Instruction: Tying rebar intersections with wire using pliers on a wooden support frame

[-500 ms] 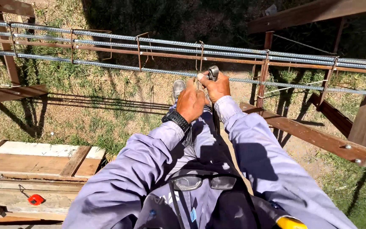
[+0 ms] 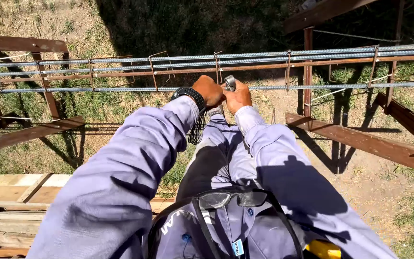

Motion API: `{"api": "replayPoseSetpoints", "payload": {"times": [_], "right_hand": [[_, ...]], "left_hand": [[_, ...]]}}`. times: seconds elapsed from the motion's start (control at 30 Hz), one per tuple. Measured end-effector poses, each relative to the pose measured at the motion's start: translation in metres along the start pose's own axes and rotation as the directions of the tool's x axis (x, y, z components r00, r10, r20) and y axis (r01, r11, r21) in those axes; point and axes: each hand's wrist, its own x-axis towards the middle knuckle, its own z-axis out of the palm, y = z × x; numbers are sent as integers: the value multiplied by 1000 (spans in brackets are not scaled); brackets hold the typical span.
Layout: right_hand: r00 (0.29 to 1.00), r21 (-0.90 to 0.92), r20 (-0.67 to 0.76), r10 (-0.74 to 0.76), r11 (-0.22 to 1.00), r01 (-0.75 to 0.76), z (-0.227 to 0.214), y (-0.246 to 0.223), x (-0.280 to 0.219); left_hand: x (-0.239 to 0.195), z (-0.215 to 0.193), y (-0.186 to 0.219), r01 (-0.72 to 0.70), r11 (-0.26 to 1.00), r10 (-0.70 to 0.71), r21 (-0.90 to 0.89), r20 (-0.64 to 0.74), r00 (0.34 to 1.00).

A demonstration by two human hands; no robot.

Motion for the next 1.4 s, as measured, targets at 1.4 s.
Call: {"api": "replayPoseSetpoints", "payload": {"times": [1.4], "right_hand": [[946,-11,237,223,974,-227,-60,-52,-279]], "left_hand": [[-67,-6,-63,188,361,238,-914,285,929]]}}
